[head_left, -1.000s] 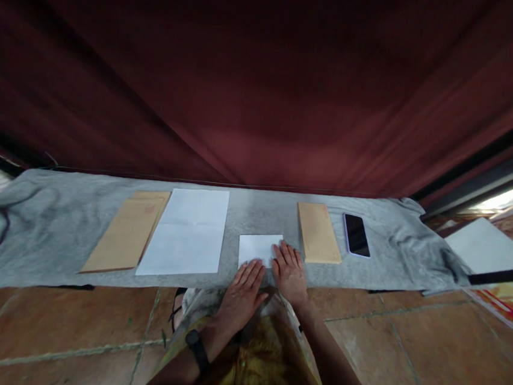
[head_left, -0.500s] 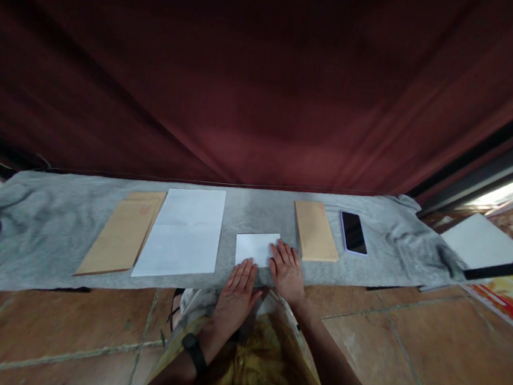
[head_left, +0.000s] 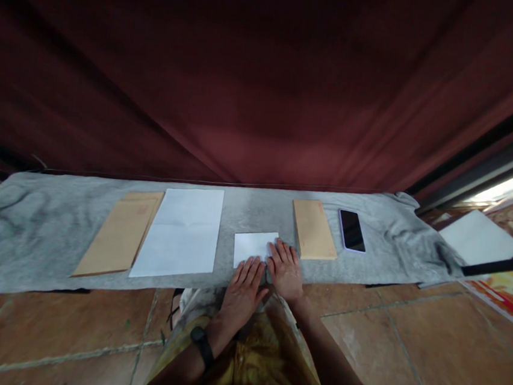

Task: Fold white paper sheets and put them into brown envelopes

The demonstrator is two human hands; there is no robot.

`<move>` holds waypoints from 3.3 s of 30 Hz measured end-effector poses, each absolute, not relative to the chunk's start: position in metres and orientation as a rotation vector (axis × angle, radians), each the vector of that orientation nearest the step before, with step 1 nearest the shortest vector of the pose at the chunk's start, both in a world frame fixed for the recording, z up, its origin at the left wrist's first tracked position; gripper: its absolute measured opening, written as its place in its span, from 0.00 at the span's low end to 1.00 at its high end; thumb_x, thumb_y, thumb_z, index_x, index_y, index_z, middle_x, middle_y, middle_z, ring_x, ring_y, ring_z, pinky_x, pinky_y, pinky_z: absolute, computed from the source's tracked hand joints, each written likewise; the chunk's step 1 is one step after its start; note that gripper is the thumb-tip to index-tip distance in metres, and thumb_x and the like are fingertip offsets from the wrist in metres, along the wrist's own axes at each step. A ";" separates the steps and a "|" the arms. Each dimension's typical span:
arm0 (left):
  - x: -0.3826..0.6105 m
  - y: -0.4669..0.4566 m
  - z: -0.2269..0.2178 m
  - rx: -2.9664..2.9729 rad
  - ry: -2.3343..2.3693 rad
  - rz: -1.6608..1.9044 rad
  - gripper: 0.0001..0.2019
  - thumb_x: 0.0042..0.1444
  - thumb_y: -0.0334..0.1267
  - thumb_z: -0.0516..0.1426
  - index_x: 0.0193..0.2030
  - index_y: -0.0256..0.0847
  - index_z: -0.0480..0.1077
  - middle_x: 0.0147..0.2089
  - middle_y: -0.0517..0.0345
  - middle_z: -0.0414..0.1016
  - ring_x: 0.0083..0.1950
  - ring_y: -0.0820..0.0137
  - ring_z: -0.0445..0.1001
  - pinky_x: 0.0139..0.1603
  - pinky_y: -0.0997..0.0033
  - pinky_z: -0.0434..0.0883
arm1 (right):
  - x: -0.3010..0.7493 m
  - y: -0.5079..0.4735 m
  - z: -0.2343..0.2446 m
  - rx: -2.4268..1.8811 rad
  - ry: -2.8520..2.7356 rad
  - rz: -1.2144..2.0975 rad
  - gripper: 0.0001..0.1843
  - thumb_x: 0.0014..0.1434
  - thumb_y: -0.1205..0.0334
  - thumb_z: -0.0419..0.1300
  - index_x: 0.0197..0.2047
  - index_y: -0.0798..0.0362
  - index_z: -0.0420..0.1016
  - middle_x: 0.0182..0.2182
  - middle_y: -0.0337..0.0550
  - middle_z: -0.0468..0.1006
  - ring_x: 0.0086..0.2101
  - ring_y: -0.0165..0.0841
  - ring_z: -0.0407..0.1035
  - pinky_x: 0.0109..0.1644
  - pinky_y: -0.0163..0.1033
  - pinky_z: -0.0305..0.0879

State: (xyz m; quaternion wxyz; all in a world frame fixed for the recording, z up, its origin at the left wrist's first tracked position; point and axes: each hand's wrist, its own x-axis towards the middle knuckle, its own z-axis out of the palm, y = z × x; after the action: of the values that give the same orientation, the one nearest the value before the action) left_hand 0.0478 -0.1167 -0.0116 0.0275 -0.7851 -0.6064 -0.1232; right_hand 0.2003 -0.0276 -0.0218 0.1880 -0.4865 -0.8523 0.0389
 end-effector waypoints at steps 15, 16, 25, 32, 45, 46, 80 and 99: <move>0.048 -0.118 -0.017 -2.422 -1.909 -0.355 0.30 0.66 0.44 0.53 0.73 0.36 0.56 0.75 0.47 0.57 0.77 0.58 0.51 0.75 0.50 0.55 | 0.211 -0.034 -0.023 -1.405 -2.332 0.149 0.26 0.72 0.64 0.45 0.70 0.55 0.62 0.67 0.48 0.66 0.67 0.42 0.57 0.71 0.52 0.50; 0.049 -0.118 -0.018 -2.422 -1.912 -0.355 0.30 0.66 0.43 0.53 0.73 0.36 0.56 0.75 0.47 0.57 0.77 0.58 0.51 0.75 0.50 0.54 | 0.212 -0.034 -0.023 -1.410 -2.325 0.153 0.26 0.72 0.64 0.45 0.70 0.56 0.62 0.67 0.48 0.66 0.67 0.41 0.56 0.71 0.52 0.51; 0.051 -0.118 -0.015 -2.444 -1.908 -0.326 0.30 0.64 0.41 0.55 0.73 0.43 0.57 0.76 0.47 0.54 0.77 0.54 0.51 0.75 0.44 0.54 | 0.218 -0.042 -0.026 -1.361 -2.297 0.192 0.26 0.71 0.65 0.45 0.70 0.60 0.62 0.68 0.54 0.63 0.68 0.42 0.54 0.70 0.53 0.55; 0.047 -0.118 -0.015 -2.461 -1.843 -0.325 0.30 0.62 0.36 0.55 0.71 0.39 0.59 0.76 0.46 0.53 0.77 0.53 0.49 0.75 0.44 0.53 | 0.208 -0.072 -0.025 -1.227 -2.427 0.192 0.25 0.72 0.62 0.46 0.69 0.57 0.63 0.67 0.49 0.66 0.67 0.40 0.56 0.72 0.53 0.51; 0.018 -0.137 -0.037 -2.297 -1.902 -0.423 0.33 0.67 0.44 0.50 0.74 0.30 0.50 0.75 0.36 0.54 0.76 0.55 0.53 0.72 0.47 0.59 | 0.225 -0.081 -0.033 -1.321 -2.324 0.092 0.27 0.71 0.63 0.47 0.70 0.58 0.61 0.66 0.52 0.68 0.66 0.40 0.58 0.71 0.53 0.54; 0.016 -0.138 -0.038 -2.293 -1.901 -0.423 0.33 0.67 0.44 0.50 0.74 0.30 0.49 0.75 0.36 0.54 0.76 0.55 0.53 0.72 0.48 0.60 | 0.226 -0.080 -0.034 -1.317 -2.323 0.087 0.26 0.71 0.63 0.47 0.70 0.58 0.61 0.66 0.52 0.68 0.66 0.41 0.58 0.70 0.53 0.54; 0.055 -0.110 -0.018 -2.358 -1.851 -0.193 0.28 0.61 0.37 0.55 0.69 0.40 0.64 0.73 0.47 0.61 0.72 0.50 0.61 0.69 0.44 0.62 | 0.190 -0.017 -0.015 -1.344 -2.360 0.236 0.23 0.73 0.59 0.49 0.66 0.56 0.68 0.65 0.50 0.69 0.66 0.37 0.59 0.71 0.49 0.53; 0.046 -0.118 -0.033 -2.278 -1.866 -0.387 0.31 0.65 0.43 0.53 0.73 0.34 0.55 0.74 0.40 0.58 0.75 0.56 0.57 0.71 0.51 0.62 | 0.190 -0.017 -0.034 -1.386 -2.252 0.059 0.25 0.71 0.58 0.50 0.69 0.52 0.64 0.68 0.52 0.63 0.66 0.43 0.60 0.68 0.54 0.57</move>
State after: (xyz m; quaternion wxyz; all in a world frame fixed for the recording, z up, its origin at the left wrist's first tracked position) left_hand 0.0460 -0.1184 -0.0332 0.0857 -0.7642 -0.6260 -0.1298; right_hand 0.1896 -0.0174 -0.0343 0.2459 -0.5080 -0.8252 0.0215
